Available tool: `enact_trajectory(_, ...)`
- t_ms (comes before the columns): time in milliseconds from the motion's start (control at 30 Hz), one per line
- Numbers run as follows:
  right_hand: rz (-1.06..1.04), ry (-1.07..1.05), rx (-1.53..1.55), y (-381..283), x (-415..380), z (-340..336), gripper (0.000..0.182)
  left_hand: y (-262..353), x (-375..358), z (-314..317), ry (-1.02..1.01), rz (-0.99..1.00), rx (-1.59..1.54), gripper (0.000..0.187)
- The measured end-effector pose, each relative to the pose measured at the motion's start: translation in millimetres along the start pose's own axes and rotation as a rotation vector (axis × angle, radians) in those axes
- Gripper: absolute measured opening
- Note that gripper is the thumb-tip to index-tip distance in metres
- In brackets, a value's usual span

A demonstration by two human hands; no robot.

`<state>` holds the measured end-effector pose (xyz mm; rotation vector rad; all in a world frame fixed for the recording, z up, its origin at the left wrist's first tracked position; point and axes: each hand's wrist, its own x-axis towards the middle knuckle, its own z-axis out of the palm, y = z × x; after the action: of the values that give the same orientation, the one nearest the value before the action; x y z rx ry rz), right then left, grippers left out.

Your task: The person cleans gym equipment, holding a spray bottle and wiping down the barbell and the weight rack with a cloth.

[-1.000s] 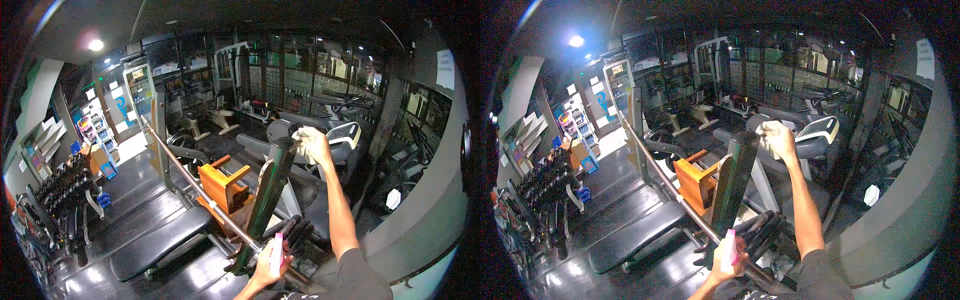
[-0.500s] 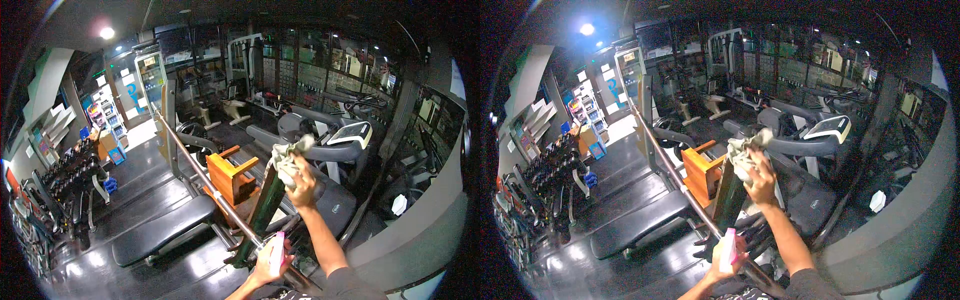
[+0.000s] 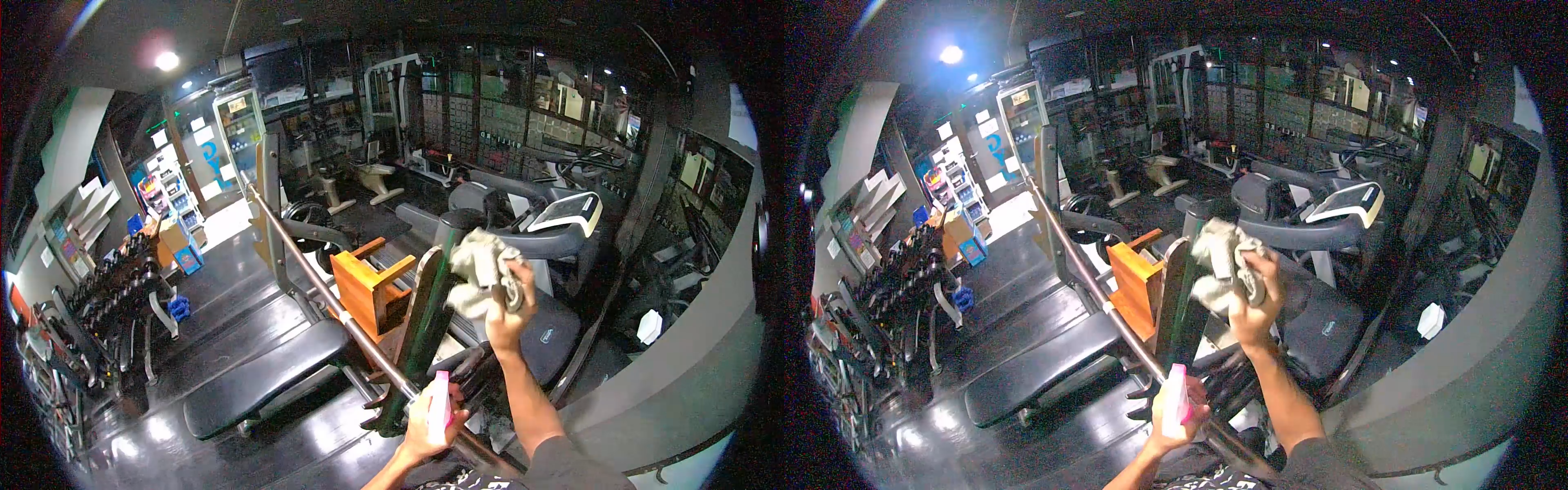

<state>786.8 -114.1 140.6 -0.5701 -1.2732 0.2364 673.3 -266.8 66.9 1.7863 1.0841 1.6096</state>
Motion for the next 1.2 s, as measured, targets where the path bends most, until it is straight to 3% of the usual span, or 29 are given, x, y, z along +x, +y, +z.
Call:
enact_trajectory(67, -0.173, -0.056, -0.14, -3, 23, 13, 0.036, -1, 1, 2, 0.0, -0.013, -0.025, 0.039)
enact_trajectory(133, -0.225, -0.272, -0.334, 5, 38, 34, 0.047, -1, 3, 2, -0.001, -0.025, -0.046, 0.038)
enact_trajectory(267, -0.274, -0.333, -0.537, 2, 23, 44, 0.072, -2, 4, 2, 0.01, -0.025, -0.016, 0.036)
enact_trajectory(433, -0.335, -0.396, -0.693, 22, -24, 27, 0.031, -6, -1, 4, 0.022, -0.075, -0.04, 0.029)
enact_trajectory(533, -0.35, -0.56, -0.676, 16, -59, 17, 0.027, -13, -4, 4, 0.041, -0.078, -0.106, 0.032)
enact_trajectory(567, -0.353, -0.585, -0.633, 14, -70, 15, 0.027, -12, -1, 1, 0.046, 0.036, -0.032, 0.033)
enact_trajectory(667, -0.292, -0.608, -0.522, 13, -91, 8, 0.028, -2, 5, -3, 0.039, 0.104, 0.06, 0.031)
enact_trajectory(733, -0.138, -0.72, -0.325, 4, -81, -3, 0.033, 0, 5, 0, 0.074, 0.058, -0.003, 0.028)
enact_trajectory(767, 0.075, -0.774, -0.244, -3, -74, -8, 0.036, -1, 4, 1, 0.1, 0.093, 0.038, 0.027)
enact_trajectory(800, 0.142, -0.566, -0.074, -3, -70, -5, 0.038, -3, 3, 2, 0.125, 0.126, 0.078, 0.026)
enact_trajectory(867, 0.052, -0.311, -0.037, -16, -43, -1, 0.038, -14, -4, 3, 0.083, 0.068, 0.021, 0.026)
enact_trajectory(933, 0.201, -0.473, 0.039, -18, -6, -11, 0.041, -13, -8, 3, 0.05, 0.005, -0.032, 0.026)
enact_trajectory(967, 0.169, -0.629, 0.031, -29, 16, -12, 0.036, -7, -7, 2, 0.043, -0.074, -0.047, 0.027)
enact_trajectory(1000, -0.083, -0.692, 0.047, -30, 33, -12, 0.037, -4, -6, 2, 0.037, -0.151, -0.061, 0.028)
enact_trajectory(1067, -0.156, -0.839, -0.059, -38, 53, -18, 0.04, -10, -4, 0, 0.037, -0.075, -0.027, 0.03)
enact_trajectory(1133, -0.329, -0.848, -0.254, -50, 68, -17, 0.043, -12, -3, 1, 0.056, 0.035, 0.007, 0.031)
enact_trajectory(1200, -0.333, -0.89, -0.364, -49, 76, -19, 0.043, -13, -3, 3, 0.097, 0.003, -0.041, 0.03)
